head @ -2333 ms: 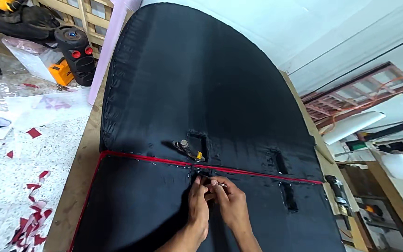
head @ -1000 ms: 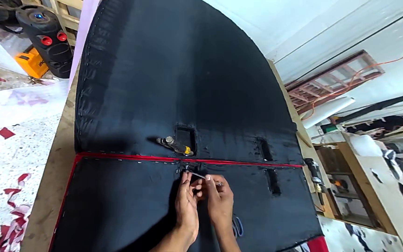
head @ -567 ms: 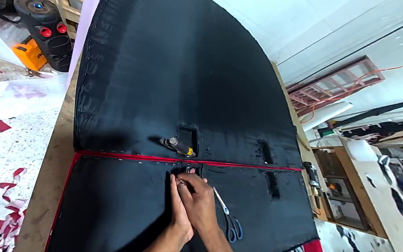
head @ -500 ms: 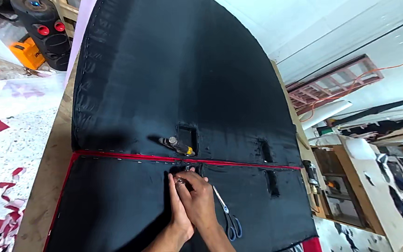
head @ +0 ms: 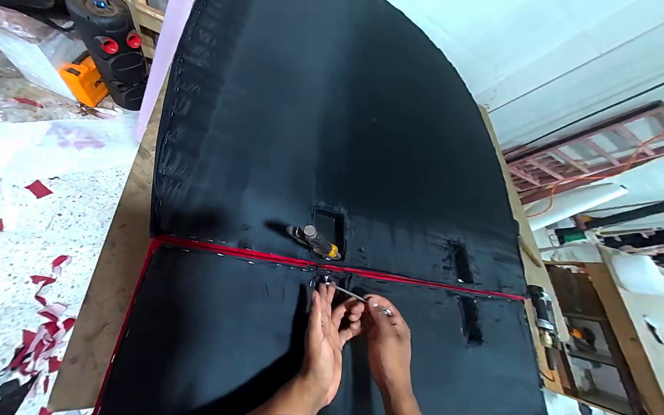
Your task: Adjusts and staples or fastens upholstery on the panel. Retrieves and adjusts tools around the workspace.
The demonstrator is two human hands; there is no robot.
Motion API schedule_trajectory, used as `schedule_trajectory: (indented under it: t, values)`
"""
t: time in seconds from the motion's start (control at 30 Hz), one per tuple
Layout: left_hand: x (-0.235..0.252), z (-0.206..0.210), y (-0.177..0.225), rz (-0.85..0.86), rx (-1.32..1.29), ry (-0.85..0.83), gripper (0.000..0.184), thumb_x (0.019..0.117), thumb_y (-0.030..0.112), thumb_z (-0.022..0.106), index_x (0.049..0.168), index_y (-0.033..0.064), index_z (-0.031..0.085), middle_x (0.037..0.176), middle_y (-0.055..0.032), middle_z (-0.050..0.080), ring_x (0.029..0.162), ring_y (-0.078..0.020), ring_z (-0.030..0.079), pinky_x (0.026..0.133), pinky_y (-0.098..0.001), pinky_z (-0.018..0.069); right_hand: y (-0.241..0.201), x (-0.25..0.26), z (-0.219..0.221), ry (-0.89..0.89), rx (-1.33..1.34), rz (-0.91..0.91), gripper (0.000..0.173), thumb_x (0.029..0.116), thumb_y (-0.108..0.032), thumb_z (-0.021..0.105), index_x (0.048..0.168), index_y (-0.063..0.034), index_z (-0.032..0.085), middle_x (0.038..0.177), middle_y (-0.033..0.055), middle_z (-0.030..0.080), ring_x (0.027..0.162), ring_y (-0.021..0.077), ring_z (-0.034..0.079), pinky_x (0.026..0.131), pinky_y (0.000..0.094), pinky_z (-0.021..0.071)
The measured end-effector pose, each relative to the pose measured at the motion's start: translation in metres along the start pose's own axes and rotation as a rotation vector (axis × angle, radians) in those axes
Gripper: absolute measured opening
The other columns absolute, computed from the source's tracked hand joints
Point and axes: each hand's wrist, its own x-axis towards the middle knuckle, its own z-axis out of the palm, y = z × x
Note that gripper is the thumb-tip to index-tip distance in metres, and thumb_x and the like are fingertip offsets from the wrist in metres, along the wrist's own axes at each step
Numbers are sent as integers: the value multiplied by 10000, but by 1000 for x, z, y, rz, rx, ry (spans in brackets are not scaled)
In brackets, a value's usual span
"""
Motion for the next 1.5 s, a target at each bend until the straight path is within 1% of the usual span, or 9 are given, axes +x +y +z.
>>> schedule_trajectory:
  t: [0.2,0.33,0.53,0.73,0.97,1.1,1.17,1.37,1.5]
  values:
    - [2,-1,1,8,41,3,812,1048,655,186,1633,92,199,1656,-117,304,1449,-255,427,1109,-471,469,-17,-17,17,-189,-456,-351,202,1049,-168,547,1138,-24,658,905,74,730,738,181,703,636,337,625]
    - [3,6,10,32,3,89,719,1085,578,181,1465,58,501,1448,-111,579,1311,-213,561,1095,-406,477,-18,-26,49,-168,-682,-483,157,973,-225,673,1056,-107,736,982,-11,732,852,106,711,731,308,642]
    - [-11,23,47,-146,-117,178,731,1085,582,173,1402,38,543,1378,-129,626,1249,-209,614,1024,-376,521,-27,-31,81,-205,-777,-482,130,921,-228,675,971,-142,759,900,-52,727,761,39,672,665,240,591]
    - [-9,23,44,-90,15,140,769,1080,573,115,1383,43,582,1420,-103,612,1354,-184,529,1106,-384,441,-26,-34,72,-195,-735,-491,146,929,-250,699,984,-129,759,915,-37,731,767,59,686,650,247,602]
    - [1,13,19,-26,-167,150,794,1034,678,232,1365,52,589,1347,-122,650,1276,-199,594,1031,-379,511,-35,-21,70,-284,-805,-466,205,907,-310,732,1045,-162,765,933,-63,734,750,37,673,623,248,593]
    - [11,7,4,15,-156,12,935,977,776,202,1544,55,382,1492,-155,508,1308,-266,554,1055,-452,507,-38,1,44,-159,-580,-344,171,990,-173,608,1037,-55,723,843,13,740,676,130,701,575,327,619]
    - [15,5,0,27,-70,-6,971,967,788,148,1591,57,280,1570,-187,410,1240,-302,595,887,-438,568,-20,16,13,-3,-318,-122,274,1056,-144,489,1067,49,683,816,132,739,650,218,705,557,364,607]
    - [17,1,-1,65,-49,-28,868,1031,688,197,1572,16,293,1535,-233,430,1162,-324,635,853,-435,587,7,19,2,7,45,-39,290,1081,-123,455,1254,75,578,839,168,688,631,194,650,549,320,570]
    - [11,5,-1,42,14,13,799,1067,607,152,1533,-12,348,1473,-240,494,1043,-297,672,794,-403,592,5,16,1,16,-4,-86,250,1086,-134,433,1081,39,613,744,126,660,574,171,623,522,311,559]
